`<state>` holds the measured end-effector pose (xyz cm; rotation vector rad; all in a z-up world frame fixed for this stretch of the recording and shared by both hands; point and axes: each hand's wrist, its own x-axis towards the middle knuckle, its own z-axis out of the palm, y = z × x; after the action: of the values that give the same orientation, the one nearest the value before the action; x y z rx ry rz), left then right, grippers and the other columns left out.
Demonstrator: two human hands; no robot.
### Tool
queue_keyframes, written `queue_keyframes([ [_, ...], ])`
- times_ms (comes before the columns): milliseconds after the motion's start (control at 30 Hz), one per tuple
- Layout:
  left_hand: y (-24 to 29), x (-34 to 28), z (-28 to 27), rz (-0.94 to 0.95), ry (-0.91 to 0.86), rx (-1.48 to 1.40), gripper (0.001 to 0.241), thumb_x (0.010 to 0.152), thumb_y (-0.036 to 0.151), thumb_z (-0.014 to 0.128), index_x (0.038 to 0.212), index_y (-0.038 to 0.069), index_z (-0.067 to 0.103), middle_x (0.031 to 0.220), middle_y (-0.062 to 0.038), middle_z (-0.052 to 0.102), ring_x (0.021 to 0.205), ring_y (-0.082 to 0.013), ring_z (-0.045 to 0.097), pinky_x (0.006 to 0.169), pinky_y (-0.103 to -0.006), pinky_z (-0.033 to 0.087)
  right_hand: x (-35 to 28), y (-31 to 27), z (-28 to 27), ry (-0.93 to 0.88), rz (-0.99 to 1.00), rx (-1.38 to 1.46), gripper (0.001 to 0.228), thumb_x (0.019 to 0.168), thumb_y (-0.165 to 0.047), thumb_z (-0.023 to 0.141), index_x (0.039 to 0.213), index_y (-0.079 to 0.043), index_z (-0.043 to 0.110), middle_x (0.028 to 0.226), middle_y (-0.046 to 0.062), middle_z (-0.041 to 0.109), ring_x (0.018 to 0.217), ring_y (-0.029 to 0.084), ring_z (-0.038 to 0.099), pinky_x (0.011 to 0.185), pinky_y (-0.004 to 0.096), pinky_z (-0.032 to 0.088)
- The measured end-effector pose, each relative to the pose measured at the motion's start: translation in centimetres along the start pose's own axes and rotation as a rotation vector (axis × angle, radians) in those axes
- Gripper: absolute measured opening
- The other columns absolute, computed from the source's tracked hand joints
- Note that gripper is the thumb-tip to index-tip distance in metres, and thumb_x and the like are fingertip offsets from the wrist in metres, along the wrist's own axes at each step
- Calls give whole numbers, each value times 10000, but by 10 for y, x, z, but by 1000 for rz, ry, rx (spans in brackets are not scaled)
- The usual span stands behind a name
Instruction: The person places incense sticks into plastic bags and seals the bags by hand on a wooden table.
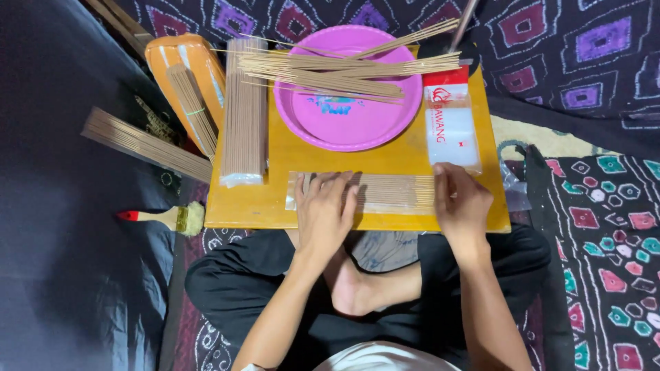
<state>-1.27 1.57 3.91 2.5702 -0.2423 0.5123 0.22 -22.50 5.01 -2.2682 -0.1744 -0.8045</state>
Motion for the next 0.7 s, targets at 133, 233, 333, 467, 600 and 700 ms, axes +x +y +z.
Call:
queue_keyframes([
  [133,-5,41,-21,44,178,20,208,1010,351,610,937,227,760,630,-1,705,716,-186,742,1079,-421,430,37,-34,15,-13,-130,146,219,1070,-37,585,1219,17,737,748,113,715,678,280,740,654,365,575],
  [233,-23,76,-13,38,247,114,368,967,507,620,717,247,695,481,-23,617,581,-210,721,861,-357,522,57,-34,37,-73,2,258,152,1044,-56,640,1097,-64,783,582,76,650,543,224,704,591,322,569],
  [333,-43,117,0,92,180,174,225,958,456,607,914,266,718,588,40,655,688,-199,733,887,-425,487,82,-7,74,-82,11,66,193,988,-300,807,830,-191,791,510,-23,562,507,187,633,532,286,497],
  [467,-66,158,18,205,86,423,107,865,264,711,962,260,754,949,15,706,958,-242,672,940,-531,440,126,3,106,-299,-117,-163,191,986,-320,706,855,-189,754,646,69,653,696,355,710,629,491,547],
  [600,-94,183,51,312,97,576,139,880,167,683,956,234,778,930,-4,714,953,-242,665,1017,-572,378,147,21,140,-552,-131,-301,149,935,-239,665,846,-152,748,735,119,693,802,418,734,729,564,564],
  [700,-97,191,62,389,202,595,95,838,179,721,882,221,793,864,-24,721,907,-245,660,1020,-585,364,151,39,161,-588,-176,-327,128,911,-194,659,838,-139,748,750,150,708,799,437,742,708,575,566],
])
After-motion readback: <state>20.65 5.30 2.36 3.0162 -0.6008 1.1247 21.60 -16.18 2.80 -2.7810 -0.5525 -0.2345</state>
